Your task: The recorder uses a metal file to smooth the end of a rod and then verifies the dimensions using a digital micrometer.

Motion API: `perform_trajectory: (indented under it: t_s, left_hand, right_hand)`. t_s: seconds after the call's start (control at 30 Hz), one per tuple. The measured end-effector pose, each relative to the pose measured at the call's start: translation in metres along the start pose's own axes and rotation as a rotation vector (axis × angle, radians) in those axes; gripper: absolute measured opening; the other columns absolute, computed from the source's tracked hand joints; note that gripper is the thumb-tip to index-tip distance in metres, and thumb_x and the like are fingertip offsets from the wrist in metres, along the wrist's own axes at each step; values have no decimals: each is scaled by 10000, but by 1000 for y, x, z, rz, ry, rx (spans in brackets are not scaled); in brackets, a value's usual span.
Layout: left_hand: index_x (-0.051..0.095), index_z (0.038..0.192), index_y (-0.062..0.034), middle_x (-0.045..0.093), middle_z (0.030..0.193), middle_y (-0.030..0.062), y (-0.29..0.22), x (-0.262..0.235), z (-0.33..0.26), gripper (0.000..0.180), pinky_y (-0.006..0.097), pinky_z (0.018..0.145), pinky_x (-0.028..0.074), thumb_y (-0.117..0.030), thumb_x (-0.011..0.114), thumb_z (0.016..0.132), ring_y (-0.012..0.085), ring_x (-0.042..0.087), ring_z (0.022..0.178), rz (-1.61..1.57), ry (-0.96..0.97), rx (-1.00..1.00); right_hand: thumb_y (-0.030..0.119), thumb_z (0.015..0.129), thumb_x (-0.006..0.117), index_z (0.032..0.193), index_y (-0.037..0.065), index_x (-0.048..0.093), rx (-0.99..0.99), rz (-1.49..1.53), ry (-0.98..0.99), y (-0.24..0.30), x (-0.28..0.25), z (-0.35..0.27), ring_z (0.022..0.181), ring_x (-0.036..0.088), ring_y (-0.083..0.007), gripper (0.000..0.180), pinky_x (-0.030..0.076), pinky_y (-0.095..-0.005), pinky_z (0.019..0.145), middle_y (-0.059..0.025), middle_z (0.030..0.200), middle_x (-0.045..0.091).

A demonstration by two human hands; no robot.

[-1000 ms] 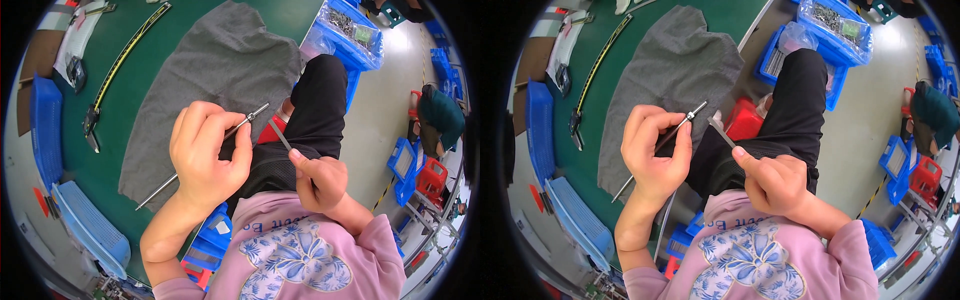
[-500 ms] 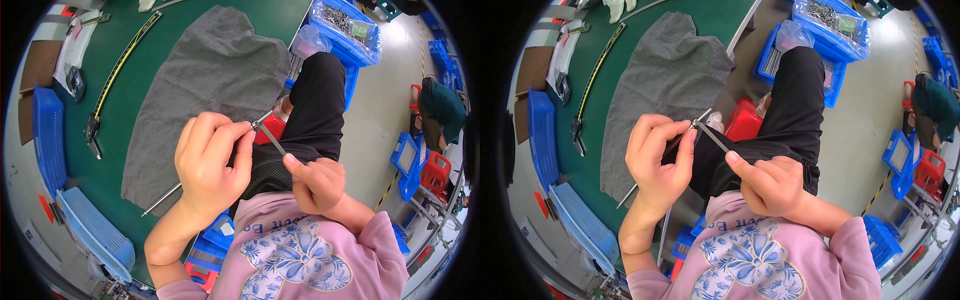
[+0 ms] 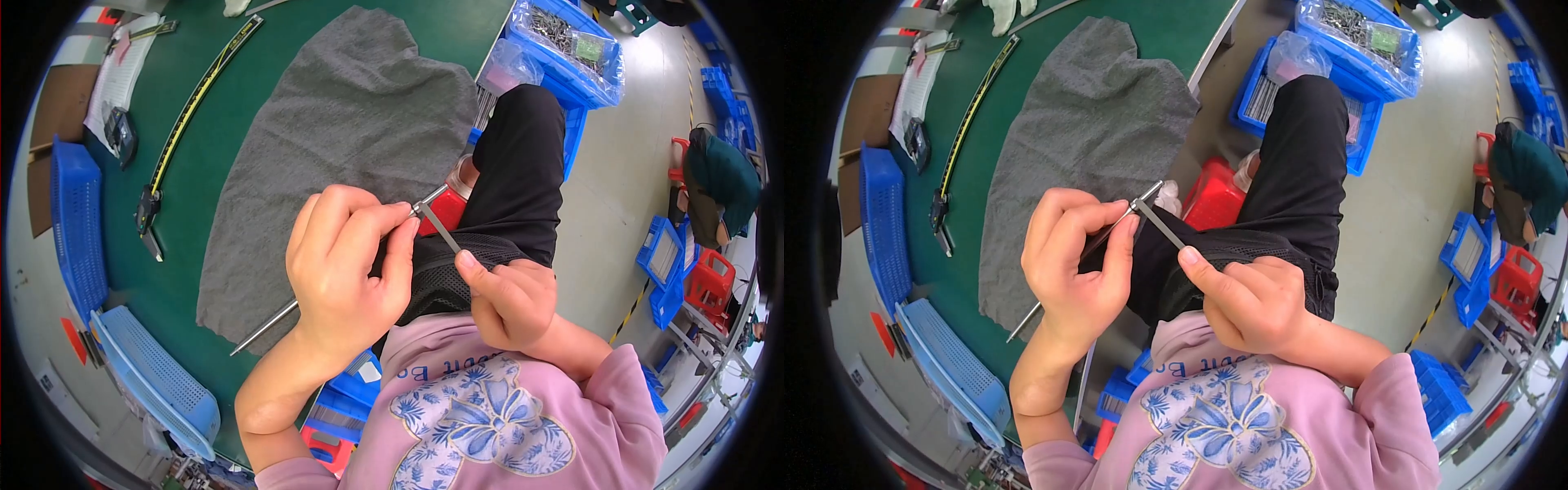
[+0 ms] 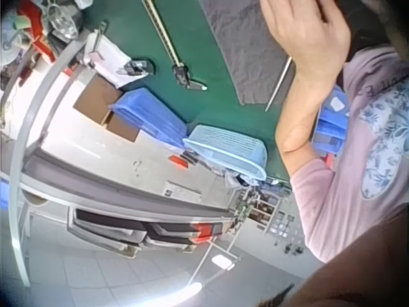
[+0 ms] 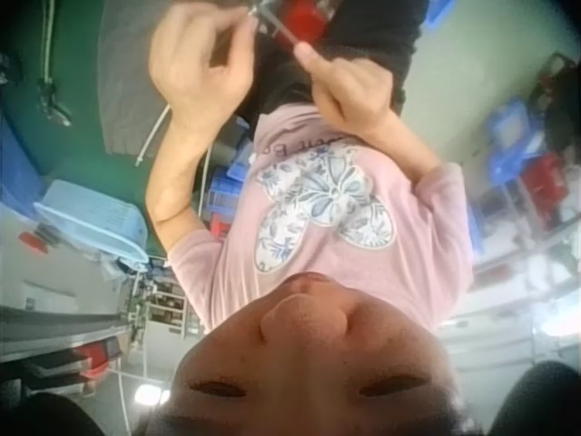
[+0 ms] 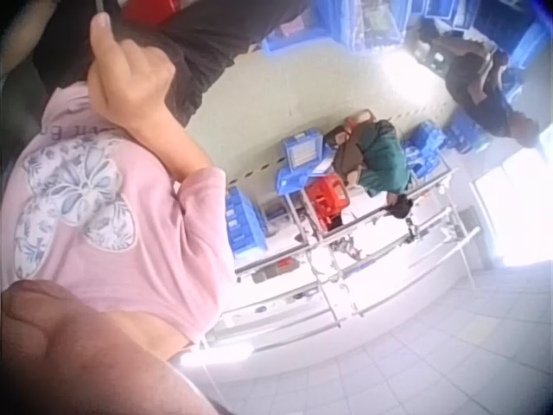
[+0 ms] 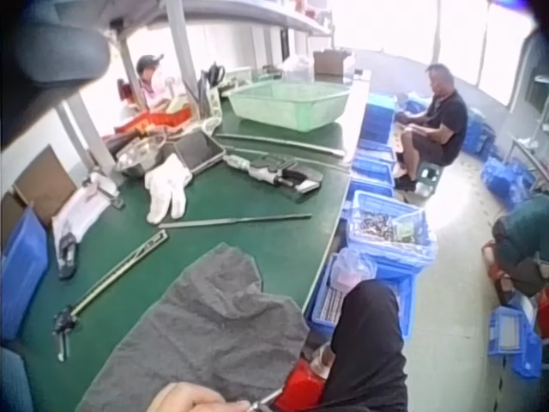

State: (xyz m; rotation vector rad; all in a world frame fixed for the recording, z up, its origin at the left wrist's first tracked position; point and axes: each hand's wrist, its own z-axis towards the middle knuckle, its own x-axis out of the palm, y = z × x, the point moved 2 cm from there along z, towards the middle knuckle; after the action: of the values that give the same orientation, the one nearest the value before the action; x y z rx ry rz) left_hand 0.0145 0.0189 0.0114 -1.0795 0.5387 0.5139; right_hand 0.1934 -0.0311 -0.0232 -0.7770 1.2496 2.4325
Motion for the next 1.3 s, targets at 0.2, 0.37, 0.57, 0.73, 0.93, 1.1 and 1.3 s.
perform_trajectory:
  t_s: [0.2,0.37,0.57,0.73,0.93,1.1,1.3]
  left_hand:
    - [597,729,-23,528,724,68,2,1,1,182,330,522,390,85,724,656,230,512,613,-41,0,12]
    - [586,716,-24,522,714,66,1,3,1,187,332,511,378,93,719,654,228,495,599,-61,-6,22]
    - [579,708,-24,517,709,66,1,3,1,186,332,506,369,90,718,657,227,484,592,-30,-10,33]
    - [580,707,-22,512,705,68,0,4,2,185,334,506,364,91,717,653,229,479,591,-50,3,20]
    - [578,706,-19,511,707,71,2,5,2,182,334,509,364,92,714,660,230,475,592,-52,-18,77]
    - [577,706,-20,511,713,73,1,4,0,181,337,511,365,93,711,661,234,475,593,-50,-23,36]
    - [577,704,-23,509,714,69,0,4,1,180,336,519,367,84,716,664,230,475,602,-38,-18,62]
  right_hand:
    - [-82,578,571,1055,-60,667,-24,-65,-9,1,6,17,352,311,-118,487,258,-267,372,14,486,357]
    - [-72,568,574,1055,-55,668,-28,-121,9,5,1,15,357,313,-119,497,252,-275,372,13,488,337]
    - [-68,559,580,1036,-53,678,-38,-129,-9,6,3,16,363,321,-115,487,241,-274,378,14,494,339]
    - [-71,564,579,1063,-55,668,-37,-176,6,5,8,28,367,326,-114,507,255,-273,377,17,502,335]
    - [-81,575,579,1072,-57,660,-16,-188,73,13,-6,23,374,346,-116,504,271,-268,376,6,513,350]
    - [25,573,605,1067,-13,675,-65,-250,19,9,5,29,372,398,-98,500,328,-254,367,23,516,376]
    - [-91,550,569,1058,-68,668,-60,-167,-29,5,13,42,356,322,-120,518,262,-277,367,9,488,327]
